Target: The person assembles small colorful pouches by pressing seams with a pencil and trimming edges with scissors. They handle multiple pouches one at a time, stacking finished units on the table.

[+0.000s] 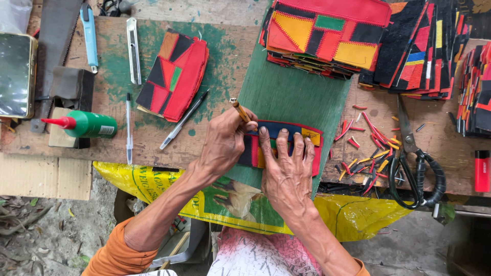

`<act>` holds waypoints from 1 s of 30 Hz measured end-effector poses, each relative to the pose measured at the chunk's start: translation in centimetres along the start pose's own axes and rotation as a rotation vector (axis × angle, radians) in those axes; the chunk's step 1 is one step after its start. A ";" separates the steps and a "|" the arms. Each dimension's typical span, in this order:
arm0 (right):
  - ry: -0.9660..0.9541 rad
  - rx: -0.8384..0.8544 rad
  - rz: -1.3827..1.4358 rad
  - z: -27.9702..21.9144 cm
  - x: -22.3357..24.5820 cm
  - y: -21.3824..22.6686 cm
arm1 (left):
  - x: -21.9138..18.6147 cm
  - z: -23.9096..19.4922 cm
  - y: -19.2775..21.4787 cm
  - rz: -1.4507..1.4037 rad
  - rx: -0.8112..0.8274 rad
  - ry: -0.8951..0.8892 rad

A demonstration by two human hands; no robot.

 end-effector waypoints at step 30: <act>-0.021 0.054 0.053 -1.0 0.9 -3.8 | -2.8 4.1 -8.2 -0.190 0.368 0.031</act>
Point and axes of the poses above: each hand's wrist, its own z-axis towards the middle knuckle, its own y-axis out of the back of the hand, x = y × z, the point moved 8 cm from there along z, towards the middle knuckle, and after that the axes turned 12 degrees about -z, right-handed, at the moved point
